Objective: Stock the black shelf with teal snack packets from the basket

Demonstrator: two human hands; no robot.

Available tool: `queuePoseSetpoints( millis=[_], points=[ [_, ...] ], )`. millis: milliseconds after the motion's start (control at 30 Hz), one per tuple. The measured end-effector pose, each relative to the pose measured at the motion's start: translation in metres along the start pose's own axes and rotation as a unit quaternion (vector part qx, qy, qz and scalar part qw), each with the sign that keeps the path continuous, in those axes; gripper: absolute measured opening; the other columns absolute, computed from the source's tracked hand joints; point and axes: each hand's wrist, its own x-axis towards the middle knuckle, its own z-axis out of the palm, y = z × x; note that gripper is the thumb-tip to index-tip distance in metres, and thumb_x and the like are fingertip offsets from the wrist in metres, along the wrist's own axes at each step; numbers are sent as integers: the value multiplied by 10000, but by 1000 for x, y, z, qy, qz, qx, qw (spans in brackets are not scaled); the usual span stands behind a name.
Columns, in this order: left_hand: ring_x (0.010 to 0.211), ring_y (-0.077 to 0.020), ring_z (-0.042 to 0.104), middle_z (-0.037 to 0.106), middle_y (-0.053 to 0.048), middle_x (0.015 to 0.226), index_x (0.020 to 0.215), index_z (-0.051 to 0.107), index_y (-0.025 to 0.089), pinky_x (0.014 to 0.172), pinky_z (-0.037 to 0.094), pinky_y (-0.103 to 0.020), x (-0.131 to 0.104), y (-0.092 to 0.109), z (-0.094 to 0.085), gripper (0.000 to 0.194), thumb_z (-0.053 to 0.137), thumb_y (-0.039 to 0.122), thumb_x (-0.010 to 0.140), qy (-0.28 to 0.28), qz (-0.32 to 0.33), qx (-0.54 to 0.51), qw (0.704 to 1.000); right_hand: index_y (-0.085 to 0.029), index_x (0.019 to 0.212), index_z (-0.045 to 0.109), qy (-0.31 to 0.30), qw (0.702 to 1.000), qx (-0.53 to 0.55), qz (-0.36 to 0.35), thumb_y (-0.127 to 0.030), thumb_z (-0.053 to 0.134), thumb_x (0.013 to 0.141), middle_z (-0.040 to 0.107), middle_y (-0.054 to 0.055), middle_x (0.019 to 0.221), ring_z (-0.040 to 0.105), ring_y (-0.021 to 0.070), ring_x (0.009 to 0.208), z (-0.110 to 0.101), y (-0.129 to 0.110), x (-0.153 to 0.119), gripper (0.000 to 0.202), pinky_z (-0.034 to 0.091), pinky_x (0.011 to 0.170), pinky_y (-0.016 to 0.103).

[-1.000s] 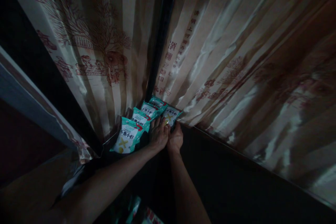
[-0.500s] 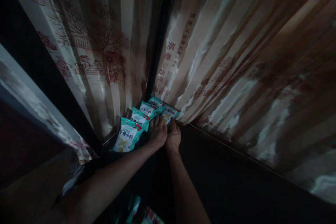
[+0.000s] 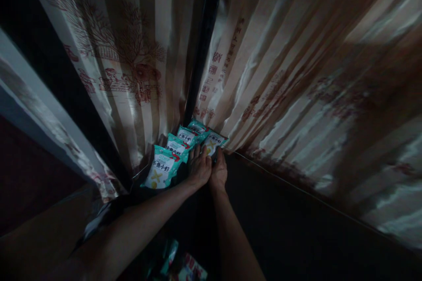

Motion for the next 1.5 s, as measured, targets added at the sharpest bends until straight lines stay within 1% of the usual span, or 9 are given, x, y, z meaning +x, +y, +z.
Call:
queuePoseSetpoints(
  millis=[167, 300, 533, 700, 833, 1067, 1233, 1367, 1500],
  points=[
    [1345, -284, 312, 434, -154, 1401, 1283, 498, 102, 1106, 282, -481, -16, 0, 1, 417, 405, 230, 897, 0, -10, -30, 1000, -91, 1318, 447, 3, 1000, -20, 0, -370, 425, 775, 525, 189, 1307, 504, 266, 1196, -9, -6, -12, 610, 400, 989, 427],
    [1317, -258, 364, 482, -159, 1356, 1182, 572, 91, 1102, 307, -440, -38, 2, -11, 347, 424, 189, 884, -12, -9, -36, 999, -49, 1218, 526, -4, 999, -43, 16, -325, 414, 767, 557, 219, 1243, 524, 270, 1158, -19, -15, -33, 540, 406, 981, 429],
    [1125, -204, 545, 629, -113, 1154, 1071, 616, 93, 1031, 403, -339, -85, 2, -42, 291, 421, 113, 855, -64, 28, -58, 996, -61, 1121, 595, -25, 999, -39, -11, -259, 370, 780, 587, 202, 1199, 513, 244, 1156, -42, -36, -87, 454, 406, 987, 410],
    [1056, -172, 595, 663, -77, 1097, 1083, 599, 143, 978, 452, -314, -127, 2, -56, 312, 377, 110, 867, -94, 21, -76, 992, -111, 1078, 625, -15, 999, -27, -23, -259, 375, 784, 600, 173, 1185, 528, 234, 1138, -60, -48, -129, 413, 421, 971, 417],
    [1069, -164, 596, 660, -87, 1115, 1101, 585, 132, 991, 445, -300, -162, -1, -63, 328, 355, 109, 869, -113, 30, -94, 989, -120, 1041, 644, -9, 1000, -10, -26, -281, 387, 791, 617, 170, 1150, 548, 234, 1110, -74, -55, -165, 393, 431, 963, 417],
    [1040, -166, 613, 663, -89, 1100, 1114, 565, 152, 947, 484, -312, -230, -21, -73, 333, 320, 152, 889, -140, 68, -130, 979, -156, 1055, 640, 28, 999, 19, -27, -297, 378, 831, 626, 139, 1147, 567, 220, 1083, -89, -66, -239, 372, 457, 934, 425],
    [1021, -177, 605, 662, -98, 1038, 1007, 592, 154, 960, 469, -323, -273, -40, -79, 299, 315, 161, 893, -164, 87, -102, 977, -161, 1022, 648, 35, 998, 30, -38, -293, 418, 829, 632, 143, 1119, 576, 228, 1056, -89, -61, -294, 328, 472, 911, 443],
    [989, -163, 591, 649, -68, 991, 926, 588, 185, 956, 462, -321, -290, -48, -83, 273, 327, 130, 867, -218, 110, -76, 967, -157, 1034, 646, 35, 999, 25, -14, -271, 398, 829, 635, 140, 1097, 577, 223, 1043, -86, -53, -326, 342, 472, 906, 426],
    [987, -147, 573, 632, -49, 980, 874, 583, 185, 965, 450, -310, -296, -55, -81, 247, 346, 117, 854, -254, 112, -46, 960, -171, 1029, 651, 12, 999, -15, 43, -292, 400, 805, 613, 133, 1137, 561, 238, 1051, -85, -52, -340, 358, 470, 882, 407]
  ],
)
